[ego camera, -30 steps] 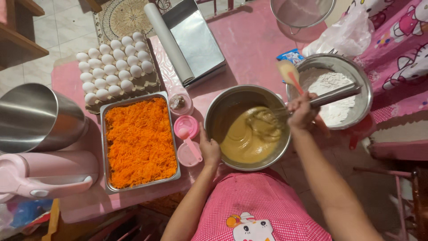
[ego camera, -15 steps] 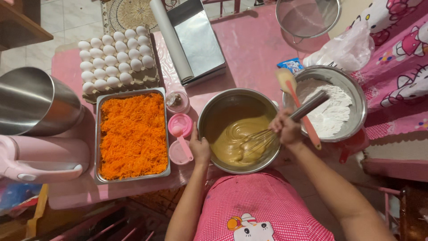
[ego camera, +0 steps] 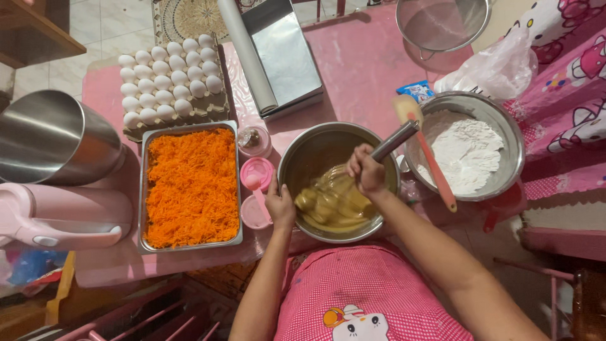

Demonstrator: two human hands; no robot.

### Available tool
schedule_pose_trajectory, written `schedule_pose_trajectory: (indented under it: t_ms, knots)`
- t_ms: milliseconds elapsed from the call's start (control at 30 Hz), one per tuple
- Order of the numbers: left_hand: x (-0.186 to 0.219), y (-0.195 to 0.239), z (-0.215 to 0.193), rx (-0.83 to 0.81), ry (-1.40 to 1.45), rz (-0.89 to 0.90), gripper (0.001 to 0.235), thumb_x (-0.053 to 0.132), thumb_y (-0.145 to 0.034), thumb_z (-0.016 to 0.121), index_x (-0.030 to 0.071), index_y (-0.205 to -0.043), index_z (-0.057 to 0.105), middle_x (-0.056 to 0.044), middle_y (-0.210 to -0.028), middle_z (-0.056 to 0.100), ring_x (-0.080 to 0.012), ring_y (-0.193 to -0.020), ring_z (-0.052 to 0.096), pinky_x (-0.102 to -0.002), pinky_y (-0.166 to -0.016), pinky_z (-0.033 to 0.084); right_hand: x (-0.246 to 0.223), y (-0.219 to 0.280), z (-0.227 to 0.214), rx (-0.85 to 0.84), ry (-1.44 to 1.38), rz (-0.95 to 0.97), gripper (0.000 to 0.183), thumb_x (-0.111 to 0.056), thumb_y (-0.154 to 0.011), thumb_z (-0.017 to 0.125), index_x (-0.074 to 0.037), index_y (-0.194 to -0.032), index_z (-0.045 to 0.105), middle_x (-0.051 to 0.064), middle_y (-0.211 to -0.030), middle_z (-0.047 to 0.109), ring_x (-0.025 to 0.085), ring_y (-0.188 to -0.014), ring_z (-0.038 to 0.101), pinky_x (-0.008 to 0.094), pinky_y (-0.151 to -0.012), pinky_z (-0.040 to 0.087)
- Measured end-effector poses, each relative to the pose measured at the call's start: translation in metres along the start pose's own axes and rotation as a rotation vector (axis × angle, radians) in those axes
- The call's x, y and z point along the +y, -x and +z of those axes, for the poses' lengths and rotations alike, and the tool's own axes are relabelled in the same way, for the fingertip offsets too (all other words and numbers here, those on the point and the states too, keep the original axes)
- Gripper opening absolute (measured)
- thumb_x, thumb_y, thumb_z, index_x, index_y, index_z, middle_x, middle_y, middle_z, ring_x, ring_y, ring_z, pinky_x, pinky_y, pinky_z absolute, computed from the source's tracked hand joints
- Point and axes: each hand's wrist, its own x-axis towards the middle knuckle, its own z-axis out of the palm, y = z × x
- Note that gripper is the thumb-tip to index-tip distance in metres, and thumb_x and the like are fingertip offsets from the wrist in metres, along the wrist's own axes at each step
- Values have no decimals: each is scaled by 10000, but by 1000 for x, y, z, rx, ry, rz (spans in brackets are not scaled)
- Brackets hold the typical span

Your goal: The person whisks a yellow batter in a metal bowl using a whisk. The person holds the bowl steady with one hand while whisking with the other. Ingredients including eggs, shredded carrots, and flour are visible on the table.

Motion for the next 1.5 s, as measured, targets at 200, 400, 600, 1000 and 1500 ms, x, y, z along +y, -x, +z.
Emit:
schedule_pose_trajectory:
  t_ms: [200,400,600,1000,1500]
  knots:
    - [6,1,1,1,53,-37,477,72,-961,560,123,-1434,597,-225,-1330,648,-352,-1250,597,-448,-1028,518,-62,14,-65,11,99,22,124,-142,-914,556,-151,-819,477,6,-462,282,167,-373,431,423,-580,571]
    - [-7,-4,2,-12,-10,2,401,111,-983,550,84,-1374,641,-236,-1257,685,-395,-1186,637,-482,-1003,525,-93,-15,-48,350,-6,-383,350,-259,-1022,623,-119,-733,485,85,-458,349,231,-357,454,421,-500,572]
    - [-10,-12,3,-56,-237,50,422,192,-997,532,199,-1410,614,-134,-1266,705,-377,-1181,645,-493,-1056,495,5,-32,14,436,-66,-352,411,-184,-958,559,-98,-568,464,98,-434,396,244,-376,533,445,-528,584]
    - [15,-5,-2,-76,-208,21,570,86,-977,520,259,-1520,495,-134,-1405,618,-374,-1285,569,-485,-1084,474,-81,15,-44,221,160,-141,139,-128,-914,612,-137,-799,534,53,-426,302,196,-342,430,351,-479,514]
    - [13,-8,-5,-112,-202,51,583,75,-961,524,246,-1517,497,-128,-1431,598,-380,-1295,553,-495,-1082,468,-83,-25,-15,450,-6,-503,366,-290,-1028,587,-166,-708,459,24,-474,391,178,-403,516,318,-535,560]
